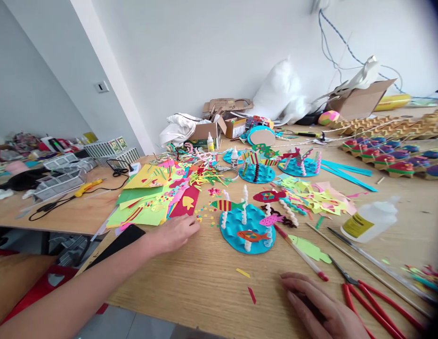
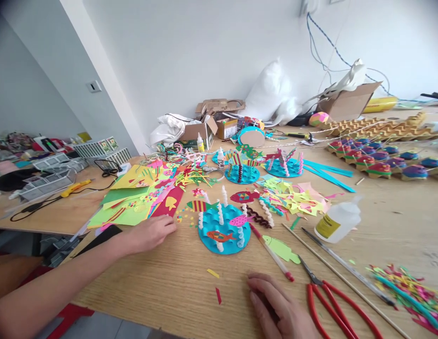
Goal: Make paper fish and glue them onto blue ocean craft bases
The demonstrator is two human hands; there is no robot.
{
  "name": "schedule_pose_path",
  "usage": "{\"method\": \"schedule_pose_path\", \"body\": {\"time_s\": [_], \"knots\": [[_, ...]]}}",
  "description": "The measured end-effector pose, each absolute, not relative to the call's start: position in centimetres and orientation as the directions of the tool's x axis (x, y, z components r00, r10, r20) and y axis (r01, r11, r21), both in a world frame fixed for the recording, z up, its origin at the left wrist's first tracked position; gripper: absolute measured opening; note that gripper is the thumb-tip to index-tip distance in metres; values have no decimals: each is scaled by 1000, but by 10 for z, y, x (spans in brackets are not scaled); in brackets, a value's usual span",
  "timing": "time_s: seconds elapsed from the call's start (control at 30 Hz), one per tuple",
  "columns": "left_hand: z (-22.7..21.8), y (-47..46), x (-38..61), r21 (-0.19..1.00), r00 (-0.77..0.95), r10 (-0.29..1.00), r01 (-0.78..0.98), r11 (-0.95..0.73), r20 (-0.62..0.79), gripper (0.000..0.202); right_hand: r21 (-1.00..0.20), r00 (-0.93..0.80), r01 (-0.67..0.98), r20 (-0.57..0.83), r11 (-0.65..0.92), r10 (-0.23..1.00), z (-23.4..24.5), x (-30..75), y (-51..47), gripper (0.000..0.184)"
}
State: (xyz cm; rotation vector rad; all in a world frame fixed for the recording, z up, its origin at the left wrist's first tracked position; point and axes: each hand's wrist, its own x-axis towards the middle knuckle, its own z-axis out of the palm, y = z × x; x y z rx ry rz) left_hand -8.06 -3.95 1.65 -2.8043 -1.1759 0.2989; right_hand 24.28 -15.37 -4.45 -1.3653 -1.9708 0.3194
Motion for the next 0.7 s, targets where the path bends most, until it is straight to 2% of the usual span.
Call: {"method": "schedule_pose_path", "body": {"time_s": [0.1,0.27,0.37,0.43,0.5,0.57,0.63,0.7], "knots": [[8,-45,-85,-127,677,734,725,-677,-52,31,-579,-190,722,362,379,913,-42,241,-155,22],[9,-49,-95,25,628,763,769,-638,155,37,-594,-176,733,306,333,935,-41,238,-156,24],[29,-56,-96,214,491,790,782,-585,367,37,-606,-151,731,306,314,940,-42,239,-156,23],[48,-64,-90,431,306,833,743,-512,461,32,-623,-127,718,322,311,938,-40,238,-158,21],[64,-75,-77,712,125,901,572,-407,415,29,-649,-101,691,350,319,931,-34,234,-161,20],[72,-85,-60,902,58,954,314,-296,293,29,-689,-73,645,376,331,924,-23,226,-165,19],[74,-94,-42,982,109,983,105,-157,146,30,-746,-51,580,366,326,929,-7,213,-167,20],[70,-100,-25,997,152,985,-14,-76,77,30,-819,-62,493,305,295,950,10,198,-165,22]]}}
